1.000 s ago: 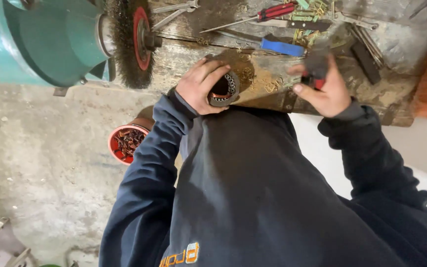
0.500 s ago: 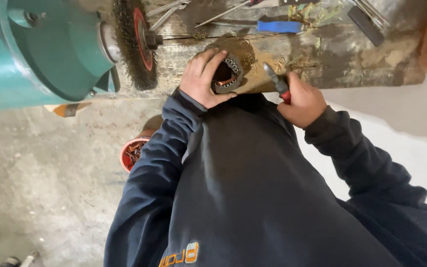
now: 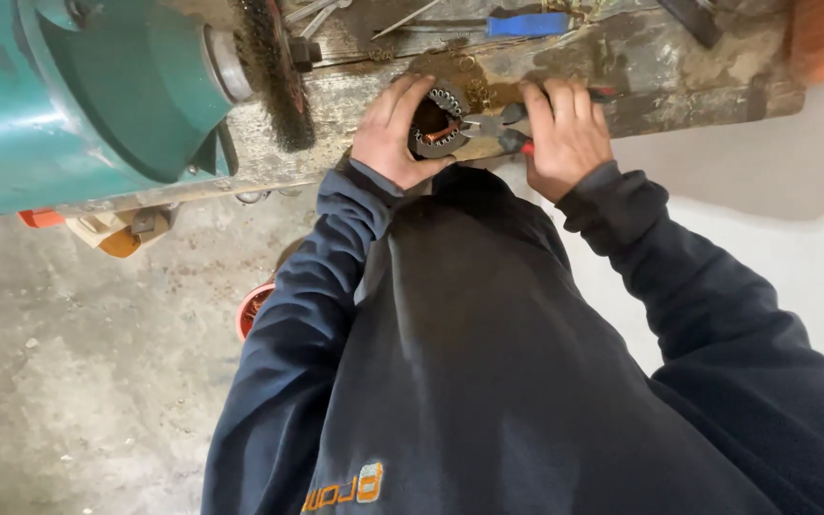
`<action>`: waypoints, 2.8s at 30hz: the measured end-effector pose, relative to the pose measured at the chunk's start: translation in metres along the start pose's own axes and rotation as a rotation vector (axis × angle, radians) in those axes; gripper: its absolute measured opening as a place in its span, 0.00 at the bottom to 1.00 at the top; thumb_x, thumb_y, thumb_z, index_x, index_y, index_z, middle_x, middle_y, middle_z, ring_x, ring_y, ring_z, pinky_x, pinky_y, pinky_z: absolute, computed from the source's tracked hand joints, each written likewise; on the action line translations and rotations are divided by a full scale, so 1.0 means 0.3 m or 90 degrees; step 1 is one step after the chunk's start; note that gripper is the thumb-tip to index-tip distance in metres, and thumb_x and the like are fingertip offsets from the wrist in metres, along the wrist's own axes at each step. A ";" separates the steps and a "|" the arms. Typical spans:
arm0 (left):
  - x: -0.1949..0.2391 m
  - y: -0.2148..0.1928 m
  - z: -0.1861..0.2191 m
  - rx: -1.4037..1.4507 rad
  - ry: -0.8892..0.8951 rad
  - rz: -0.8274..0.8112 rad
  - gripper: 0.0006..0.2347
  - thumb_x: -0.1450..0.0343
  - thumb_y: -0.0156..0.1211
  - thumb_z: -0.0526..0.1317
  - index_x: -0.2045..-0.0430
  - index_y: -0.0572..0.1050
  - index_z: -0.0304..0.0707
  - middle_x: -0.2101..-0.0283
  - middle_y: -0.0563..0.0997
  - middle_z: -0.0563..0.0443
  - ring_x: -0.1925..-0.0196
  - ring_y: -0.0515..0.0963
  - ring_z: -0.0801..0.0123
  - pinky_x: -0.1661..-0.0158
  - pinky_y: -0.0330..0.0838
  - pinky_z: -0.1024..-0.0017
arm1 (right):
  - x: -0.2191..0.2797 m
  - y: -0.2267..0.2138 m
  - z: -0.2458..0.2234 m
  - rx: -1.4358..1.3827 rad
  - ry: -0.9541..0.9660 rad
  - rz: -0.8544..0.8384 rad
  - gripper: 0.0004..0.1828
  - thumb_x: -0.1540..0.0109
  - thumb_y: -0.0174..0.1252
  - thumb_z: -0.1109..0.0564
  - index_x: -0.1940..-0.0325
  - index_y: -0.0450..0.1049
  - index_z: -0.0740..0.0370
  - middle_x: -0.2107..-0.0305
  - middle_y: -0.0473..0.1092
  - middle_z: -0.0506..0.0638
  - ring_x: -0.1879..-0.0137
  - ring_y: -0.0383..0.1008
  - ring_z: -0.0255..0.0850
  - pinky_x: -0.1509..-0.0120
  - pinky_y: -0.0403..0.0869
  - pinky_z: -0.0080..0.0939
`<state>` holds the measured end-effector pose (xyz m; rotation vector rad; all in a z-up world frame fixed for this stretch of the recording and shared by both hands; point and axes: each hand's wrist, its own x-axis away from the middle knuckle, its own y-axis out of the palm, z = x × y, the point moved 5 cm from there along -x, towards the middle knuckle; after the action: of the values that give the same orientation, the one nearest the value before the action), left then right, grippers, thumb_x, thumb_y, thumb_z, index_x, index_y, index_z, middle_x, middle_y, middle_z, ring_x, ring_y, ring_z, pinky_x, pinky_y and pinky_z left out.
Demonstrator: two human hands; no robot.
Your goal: Stripping copper wire from an electric motor stator using pliers and a screwdriver.
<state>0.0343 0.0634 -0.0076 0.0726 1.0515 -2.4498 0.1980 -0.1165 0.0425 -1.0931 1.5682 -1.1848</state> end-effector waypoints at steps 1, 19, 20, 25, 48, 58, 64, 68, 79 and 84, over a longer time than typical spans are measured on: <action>0.004 0.004 -0.007 0.016 -0.004 -0.005 0.44 0.42 0.83 0.49 0.33 0.62 0.39 0.33 0.68 0.37 0.32 0.70 0.43 0.33 0.66 0.53 | 0.009 0.022 0.009 -0.010 0.014 -0.006 0.36 0.43 0.57 0.64 0.29 0.64 0.71 0.40 0.62 0.64 0.33 0.62 0.60 0.30 0.65 0.55; -0.015 0.012 -0.019 -0.001 -0.008 -0.092 0.48 0.41 0.83 0.53 0.30 0.56 0.35 0.33 0.66 0.29 0.30 0.66 0.37 0.28 0.54 0.49 | -0.014 -0.066 -0.098 0.041 -0.038 0.070 0.25 0.42 0.71 0.44 0.57 0.67 0.63 0.64 0.66 0.54 0.58 0.68 0.50 0.50 0.65 0.53; -0.018 0.010 -0.015 -0.004 -0.006 -0.096 0.48 0.41 0.83 0.53 0.30 0.56 0.35 0.33 0.66 0.29 0.30 0.66 0.37 0.28 0.54 0.49 | -0.009 -0.055 -0.097 0.039 -0.034 0.073 0.25 0.42 0.71 0.44 0.57 0.67 0.63 0.64 0.66 0.54 0.58 0.68 0.50 0.50 0.65 0.53; -0.041 -0.017 -0.012 0.002 0.018 -0.162 0.46 0.42 0.80 0.52 0.32 0.59 0.35 0.35 0.70 0.32 0.32 0.70 0.42 0.27 0.52 0.50 | 0.090 0.099 -0.084 -0.134 0.133 0.060 0.24 0.46 0.71 0.49 0.55 0.68 0.61 0.66 0.68 0.57 0.59 0.70 0.57 0.58 0.67 0.56; -0.059 -0.015 0.000 -0.002 0.118 -0.230 0.42 0.41 0.80 0.51 0.34 0.64 0.35 0.36 0.72 0.37 0.32 0.72 0.46 0.27 0.56 0.51 | 0.133 0.111 -0.194 -0.107 0.289 0.111 0.36 0.49 0.64 0.55 0.38 0.68 0.68 0.54 0.66 0.60 0.46 0.66 0.57 0.38 0.63 0.56; -0.059 -0.006 -0.012 -0.017 0.092 -0.218 0.44 0.44 0.84 0.50 0.34 0.63 0.35 0.35 0.72 0.38 0.33 0.72 0.46 0.28 0.57 0.51 | 0.119 0.140 -0.141 -0.146 0.238 0.072 0.18 0.46 0.66 0.53 0.58 0.68 0.63 0.65 0.68 0.58 0.56 0.68 0.58 0.53 0.64 0.56; -0.051 0.020 -0.043 -0.035 0.144 -0.195 0.44 0.41 0.84 0.52 0.34 0.63 0.34 0.37 0.73 0.36 0.33 0.73 0.48 0.27 0.55 0.48 | 0.132 0.263 -0.177 -0.186 0.258 0.257 0.27 0.54 0.66 0.53 0.53 0.70 0.65 0.62 0.68 0.60 0.56 0.68 0.59 0.52 0.66 0.55; -0.021 0.017 -0.008 -0.044 0.126 -0.176 0.44 0.41 0.84 0.53 0.34 0.63 0.34 0.38 0.74 0.37 0.35 0.74 0.48 0.27 0.55 0.46 | 0.151 0.228 -0.167 -0.151 0.274 0.201 0.29 0.47 0.67 0.54 0.45 0.69 0.65 0.56 0.67 0.58 0.48 0.67 0.58 0.44 0.65 0.54; 0.078 0.116 0.092 -0.077 -0.165 0.144 0.50 0.48 0.85 0.45 0.31 0.58 0.40 0.36 0.64 0.32 0.35 0.68 0.35 0.33 0.62 0.50 | 0.230 0.096 -0.180 -0.195 0.335 0.017 0.38 0.52 0.64 0.55 0.37 0.67 0.63 0.53 0.66 0.59 0.46 0.65 0.58 0.43 0.61 0.56; 0.004 0.029 0.005 -0.090 -0.015 -0.074 0.51 0.45 0.84 0.44 0.27 0.56 0.39 0.31 0.62 0.31 0.34 0.68 0.39 0.34 0.65 0.48 | 0.189 0.098 -0.192 -0.127 0.290 0.060 0.38 0.51 0.65 0.55 0.37 0.67 0.64 0.53 0.65 0.58 0.45 0.65 0.57 0.41 0.61 0.57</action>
<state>0.0372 0.0568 -0.0127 -0.0647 1.2476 -2.4625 0.1249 -0.1537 0.0168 -0.8978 2.1015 -1.2939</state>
